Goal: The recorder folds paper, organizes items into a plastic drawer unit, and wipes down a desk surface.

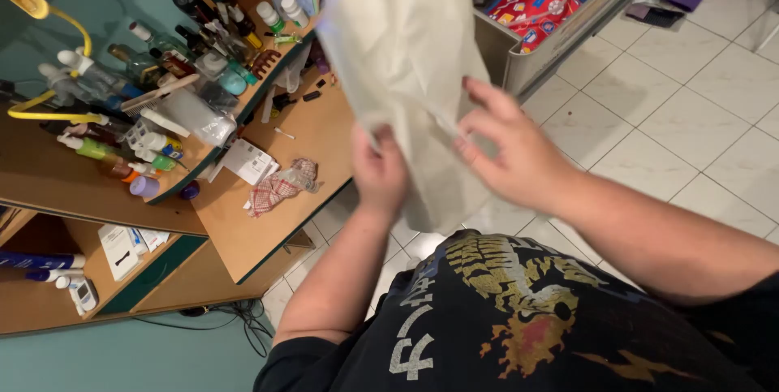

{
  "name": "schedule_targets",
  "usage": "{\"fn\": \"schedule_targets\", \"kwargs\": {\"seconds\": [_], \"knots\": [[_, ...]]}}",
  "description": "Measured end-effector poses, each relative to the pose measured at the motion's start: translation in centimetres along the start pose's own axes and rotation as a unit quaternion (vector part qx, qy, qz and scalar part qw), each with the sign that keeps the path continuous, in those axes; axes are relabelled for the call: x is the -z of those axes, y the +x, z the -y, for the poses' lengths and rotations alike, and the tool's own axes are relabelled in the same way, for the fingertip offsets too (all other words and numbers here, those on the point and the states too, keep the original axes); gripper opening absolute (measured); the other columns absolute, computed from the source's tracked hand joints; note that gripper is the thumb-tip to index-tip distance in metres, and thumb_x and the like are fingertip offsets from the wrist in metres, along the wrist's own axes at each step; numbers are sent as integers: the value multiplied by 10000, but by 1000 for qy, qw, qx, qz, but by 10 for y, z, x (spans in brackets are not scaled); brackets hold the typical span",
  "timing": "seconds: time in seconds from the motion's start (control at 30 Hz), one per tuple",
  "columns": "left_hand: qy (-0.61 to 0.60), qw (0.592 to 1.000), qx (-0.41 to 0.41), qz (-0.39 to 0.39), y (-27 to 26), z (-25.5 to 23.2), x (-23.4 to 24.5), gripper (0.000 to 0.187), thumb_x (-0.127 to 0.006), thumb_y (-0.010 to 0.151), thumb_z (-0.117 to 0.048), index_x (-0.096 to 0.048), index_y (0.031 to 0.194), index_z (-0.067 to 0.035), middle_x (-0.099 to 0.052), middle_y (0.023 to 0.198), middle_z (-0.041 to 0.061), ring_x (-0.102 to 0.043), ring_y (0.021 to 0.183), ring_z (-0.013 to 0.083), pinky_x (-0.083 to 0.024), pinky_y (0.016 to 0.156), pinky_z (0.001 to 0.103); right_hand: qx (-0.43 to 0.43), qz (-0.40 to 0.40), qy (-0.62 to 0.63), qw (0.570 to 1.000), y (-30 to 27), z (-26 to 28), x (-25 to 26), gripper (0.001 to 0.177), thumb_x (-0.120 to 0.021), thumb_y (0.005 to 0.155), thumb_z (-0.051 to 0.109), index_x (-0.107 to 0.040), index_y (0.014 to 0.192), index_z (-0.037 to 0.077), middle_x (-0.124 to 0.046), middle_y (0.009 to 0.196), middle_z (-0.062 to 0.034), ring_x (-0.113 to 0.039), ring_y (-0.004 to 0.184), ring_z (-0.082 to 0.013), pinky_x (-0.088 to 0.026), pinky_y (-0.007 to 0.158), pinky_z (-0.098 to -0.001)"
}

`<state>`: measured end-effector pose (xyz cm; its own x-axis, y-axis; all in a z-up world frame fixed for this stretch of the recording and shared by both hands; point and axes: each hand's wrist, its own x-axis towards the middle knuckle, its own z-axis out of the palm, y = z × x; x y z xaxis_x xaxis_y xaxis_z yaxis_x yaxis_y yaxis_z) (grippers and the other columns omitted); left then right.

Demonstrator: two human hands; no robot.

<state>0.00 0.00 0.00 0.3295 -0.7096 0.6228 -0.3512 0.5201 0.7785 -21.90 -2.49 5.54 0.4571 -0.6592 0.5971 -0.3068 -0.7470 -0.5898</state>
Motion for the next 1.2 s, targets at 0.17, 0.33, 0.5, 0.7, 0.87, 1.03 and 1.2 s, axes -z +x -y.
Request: {"fn": "schedule_targets", "kwargs": {"seconds": [0.17,0.33,0.5,0.7,0.87,1.03,1.2], "knots": [[53,990,-102,88,-13,-39,-13,167,-508,1112,-141,-617,1147,-19,-595,1094,111,-613,980,262,-517,878,353,15,48,59,997,-12,-9,-21,194,-701,962,200,-585,1057,77,-396,1584,-315,-422,1476,-461,-383,1174,-471],[37,970,-143,193,-12,-45,-13,321,-590,1011,-204,-607,1262,-4,-583,1233,176,-614,1103,351,-525,972,398,-32,28,256,966,-27,-13,-36,643,-757,928,148,-292,1352,20,-468,1463,-279,-497,1393,-349,-442,1128,-441],[80,942,-223,237,-11,-49,-13,393,-614,901,-141,-582,1262,12,-561,1297,214,-574,1188,395,-491,1054,455,-84,-87,259,958,-17,-10,-33,857,-690,960,13,-89,1571,6,-647,1298,-211,-677,1184,-217,-546,1032,-358],[73,966,-118,217,-8,-41,-8,345,-610,969,22,-646,1312,6,-626,1217,140,-660,1081,302,-550,913,319,-44,-134,233,962,-10,-32,-15,810,-629,1019,-52,-143,1664,15,-603,1371,-229,-660,1281,-244,-532,1145,-377],[115,965,-127,199,-3,-48,-18,260,-686,888,-19,-660,1145,-43,-630,1169,139,-663,990,307,-558,875,346,-43,-53,177,982,-6,-7,-9,973,-780,848,31,-176,1610,30,-523,1449,-263,-609,1295,-316,-526,1057,-406],[111,954,-206,189,-7,-35,-16,324,-693,825,-10,-667,1143,-69,-645,1209,161,-659,1107,357,-560,953,369,-85,20,77,993,-8,-9,-7,1033,-870,755,169,-249,1570,37,-526,1429,-251,-605,1261,-299,-545,969,-373],[-27,994,-80,75,-12,17,0,541,-633,972,33,-348,1425,-43,-566,1227,109,-610,1135,219,-521,985,361,-55,-138,15,989,-19,-73,12,776,-661,887,-20,-328,1587,3,-573,1490,-258,-586,1413,-358,-470,1180,-438]]}}
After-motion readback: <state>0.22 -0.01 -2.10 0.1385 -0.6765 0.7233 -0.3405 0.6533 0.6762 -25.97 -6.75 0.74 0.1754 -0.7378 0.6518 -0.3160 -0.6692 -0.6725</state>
